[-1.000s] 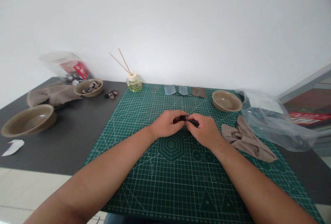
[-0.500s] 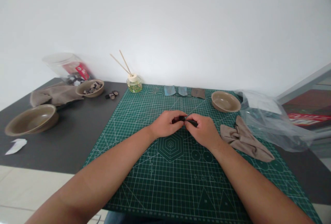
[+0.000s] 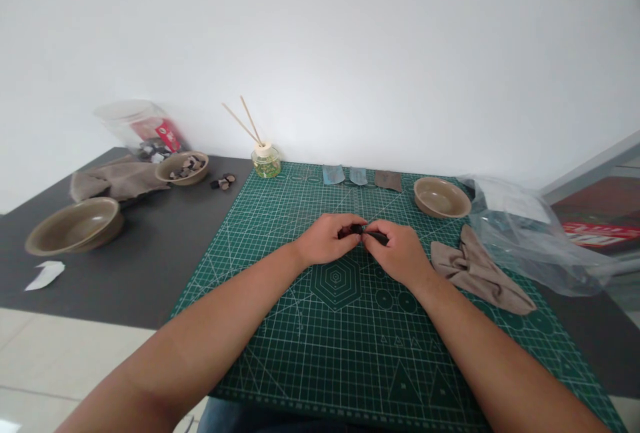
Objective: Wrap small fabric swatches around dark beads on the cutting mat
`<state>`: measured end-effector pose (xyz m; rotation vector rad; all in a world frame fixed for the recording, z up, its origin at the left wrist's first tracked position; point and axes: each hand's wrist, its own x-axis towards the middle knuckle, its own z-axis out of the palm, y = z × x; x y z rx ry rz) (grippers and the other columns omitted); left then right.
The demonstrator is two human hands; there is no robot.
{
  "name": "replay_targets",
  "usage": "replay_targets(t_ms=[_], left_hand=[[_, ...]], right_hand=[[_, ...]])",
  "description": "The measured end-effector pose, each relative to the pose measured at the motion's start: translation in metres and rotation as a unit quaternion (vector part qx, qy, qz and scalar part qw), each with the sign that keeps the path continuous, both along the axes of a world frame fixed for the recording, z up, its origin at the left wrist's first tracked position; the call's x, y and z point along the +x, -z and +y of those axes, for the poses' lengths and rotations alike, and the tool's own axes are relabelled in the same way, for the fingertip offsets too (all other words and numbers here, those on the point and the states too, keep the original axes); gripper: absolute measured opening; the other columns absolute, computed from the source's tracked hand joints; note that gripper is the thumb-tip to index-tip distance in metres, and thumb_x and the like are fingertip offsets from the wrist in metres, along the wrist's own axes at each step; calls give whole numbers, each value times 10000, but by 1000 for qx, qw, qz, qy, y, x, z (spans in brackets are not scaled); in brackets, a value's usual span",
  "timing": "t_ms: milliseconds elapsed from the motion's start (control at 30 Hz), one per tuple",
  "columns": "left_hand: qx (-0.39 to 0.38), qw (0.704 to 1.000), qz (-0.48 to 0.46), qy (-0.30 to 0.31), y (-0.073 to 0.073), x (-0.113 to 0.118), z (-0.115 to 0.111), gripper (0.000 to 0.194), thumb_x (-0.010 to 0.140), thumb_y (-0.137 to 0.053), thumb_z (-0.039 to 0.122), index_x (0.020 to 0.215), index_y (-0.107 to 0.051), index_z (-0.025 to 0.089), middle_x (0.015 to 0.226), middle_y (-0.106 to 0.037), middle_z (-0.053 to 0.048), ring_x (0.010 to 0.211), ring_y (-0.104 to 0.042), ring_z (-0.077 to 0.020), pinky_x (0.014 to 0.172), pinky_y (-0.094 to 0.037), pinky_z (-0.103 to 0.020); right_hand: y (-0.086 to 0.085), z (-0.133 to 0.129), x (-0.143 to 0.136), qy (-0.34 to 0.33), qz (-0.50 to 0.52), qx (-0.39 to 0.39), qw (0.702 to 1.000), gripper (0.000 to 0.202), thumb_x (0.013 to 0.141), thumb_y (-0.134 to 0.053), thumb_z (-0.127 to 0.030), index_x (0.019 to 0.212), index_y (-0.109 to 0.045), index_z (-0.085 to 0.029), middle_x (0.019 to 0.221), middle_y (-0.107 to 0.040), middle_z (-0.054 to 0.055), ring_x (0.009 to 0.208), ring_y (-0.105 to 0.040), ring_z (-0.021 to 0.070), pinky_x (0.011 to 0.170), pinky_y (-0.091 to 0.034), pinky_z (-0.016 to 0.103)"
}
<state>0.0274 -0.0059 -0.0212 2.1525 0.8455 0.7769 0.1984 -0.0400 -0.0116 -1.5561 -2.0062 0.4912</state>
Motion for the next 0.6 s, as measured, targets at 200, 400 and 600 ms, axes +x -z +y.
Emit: replay_targets(t_ms=[200,400,600], left_hand=[[-7,1000,11,1,-3,0,0,289,788,-510,186,1058,-604,146,861,-657,-36,705,-565,-126,649,-454,-252],[-6,1000,9,1,-1,1,0,300,768,-516,149,1055,-603,153,855,-657,-31,713,-570,-128,660,-456,-257],[-1,1000,5,1,1,1,1,305,759,-516,132,1051,-605,149,846,-654,-26,709,-566,-124,660,-454,-251]], right_hand=[[0,0,0,-1,0,2,1000,157,759,-514,-238,769,-667,-209,716,-690,7,677,-627,168,617,-419,270],[1,1,0,-3,5,0,1000,142,757,-523,-236,761,-663,-212,714,-689,2,672,-626,164,618,-424,269],[-1,0,-1,-4,11,-4,1000,139,760,-525,-230,770,-662,-208,725,-689,3,690,-627,165,635,-422,269]])
